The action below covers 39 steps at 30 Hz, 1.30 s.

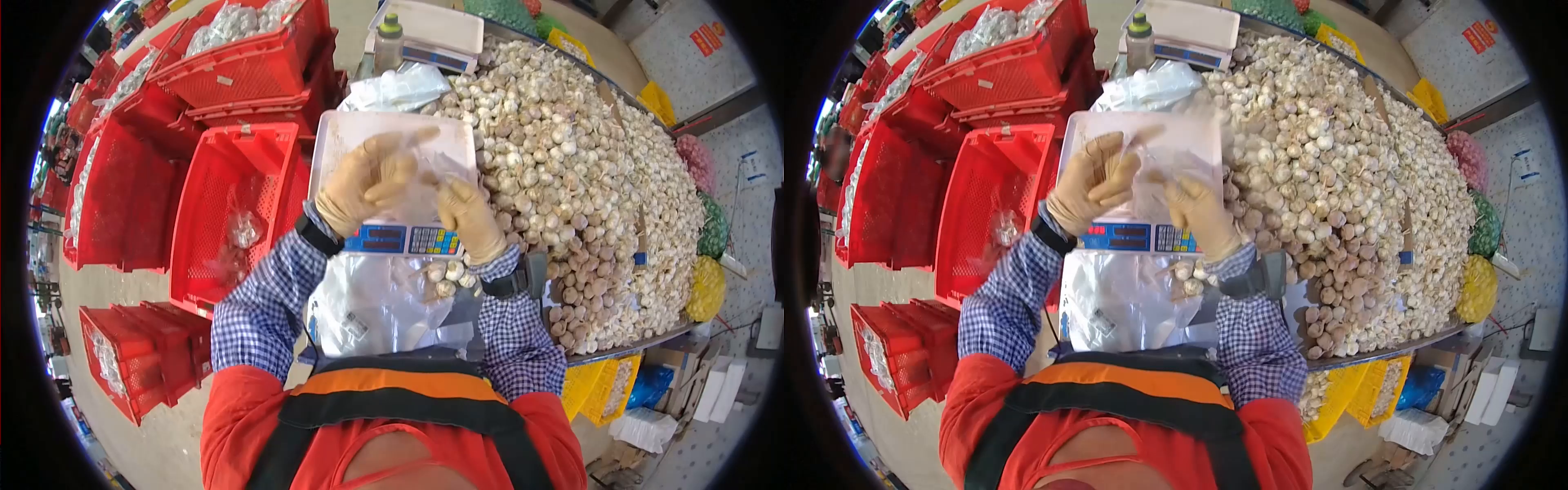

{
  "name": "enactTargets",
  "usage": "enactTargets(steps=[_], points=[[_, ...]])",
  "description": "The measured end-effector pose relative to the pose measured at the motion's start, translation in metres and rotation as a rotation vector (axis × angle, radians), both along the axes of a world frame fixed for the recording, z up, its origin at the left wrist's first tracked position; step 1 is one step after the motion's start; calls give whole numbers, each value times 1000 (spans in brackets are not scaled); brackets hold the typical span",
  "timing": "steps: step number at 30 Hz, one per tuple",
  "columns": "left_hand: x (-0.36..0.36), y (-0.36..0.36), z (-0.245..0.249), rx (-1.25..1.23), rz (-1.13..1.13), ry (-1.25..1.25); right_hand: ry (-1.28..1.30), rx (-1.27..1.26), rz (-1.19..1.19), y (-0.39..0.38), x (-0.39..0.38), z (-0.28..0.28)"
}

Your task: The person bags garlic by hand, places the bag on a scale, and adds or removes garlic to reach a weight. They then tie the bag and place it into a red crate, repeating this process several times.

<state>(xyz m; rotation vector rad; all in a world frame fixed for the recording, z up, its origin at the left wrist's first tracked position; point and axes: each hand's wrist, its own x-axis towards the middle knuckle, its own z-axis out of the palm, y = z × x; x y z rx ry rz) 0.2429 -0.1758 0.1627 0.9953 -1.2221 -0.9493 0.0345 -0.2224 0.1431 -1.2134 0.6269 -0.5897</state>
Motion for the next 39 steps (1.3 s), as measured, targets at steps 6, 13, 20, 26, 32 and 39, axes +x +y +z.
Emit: enactTargets(steps=[6, 13, 20, 26, 32, 39], points=[[40, -17, -22, 89, -94, -232, -83, -164, -24, 15, -16, -6], [29, 49, 5, 272, 33, -306, -195, -475, -129, 72, 9, 74], [199, 178, 5, 403, 702, -602, 416, -57, -273, 85, -92, -47], [165, 200, -67, 388, 647, -1407, 591, -88, -155, 150, -80, -150], [-64, 154, -160, 276, 60, -1260, 659, -328, -143, 148, -76, -181], [-56, 161, -169, -31, -429, -1519, 626, -262, -139, 146, -74, -191]])
